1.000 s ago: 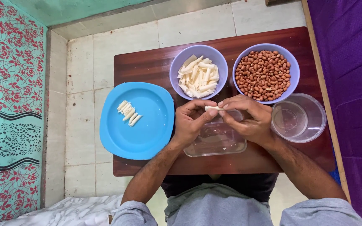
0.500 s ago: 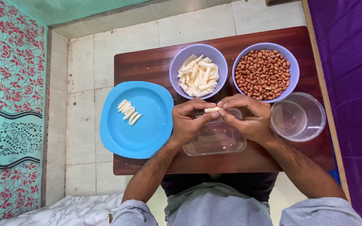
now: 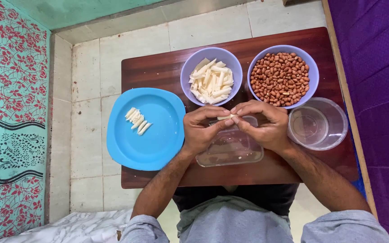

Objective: Wrapping small white food strips and sorting peanuts into bowls on a low table.

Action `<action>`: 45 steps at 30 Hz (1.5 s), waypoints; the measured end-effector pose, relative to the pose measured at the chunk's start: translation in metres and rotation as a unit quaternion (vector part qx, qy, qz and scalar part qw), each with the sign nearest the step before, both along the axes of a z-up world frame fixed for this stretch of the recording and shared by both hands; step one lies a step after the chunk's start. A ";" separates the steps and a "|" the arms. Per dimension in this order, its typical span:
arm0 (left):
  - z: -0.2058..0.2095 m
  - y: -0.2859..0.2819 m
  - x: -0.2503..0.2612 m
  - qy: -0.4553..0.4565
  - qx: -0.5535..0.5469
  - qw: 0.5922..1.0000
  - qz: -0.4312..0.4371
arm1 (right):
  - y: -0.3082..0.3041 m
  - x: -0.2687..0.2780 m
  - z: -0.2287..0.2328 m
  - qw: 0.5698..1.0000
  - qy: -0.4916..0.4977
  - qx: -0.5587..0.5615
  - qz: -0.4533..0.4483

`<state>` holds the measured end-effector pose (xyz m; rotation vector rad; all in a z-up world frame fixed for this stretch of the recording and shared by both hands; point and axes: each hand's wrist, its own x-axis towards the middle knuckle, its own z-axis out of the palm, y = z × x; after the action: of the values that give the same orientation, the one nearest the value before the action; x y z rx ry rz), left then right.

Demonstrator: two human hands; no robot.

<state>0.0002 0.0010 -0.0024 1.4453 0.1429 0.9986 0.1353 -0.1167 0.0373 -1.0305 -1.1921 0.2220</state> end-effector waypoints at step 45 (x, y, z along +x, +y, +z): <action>-0.004 -0.004 0.000 0.029 -0.081 0.996 -0.019 | 0.005 0.000 0.010 0.991 -0.095 0.092 -0.027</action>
<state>-0.0001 -0.0030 -0.0065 1.3231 0.2322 0.8937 0.1352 -0.1120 0.0472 -0.9351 -1.3271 -0.0296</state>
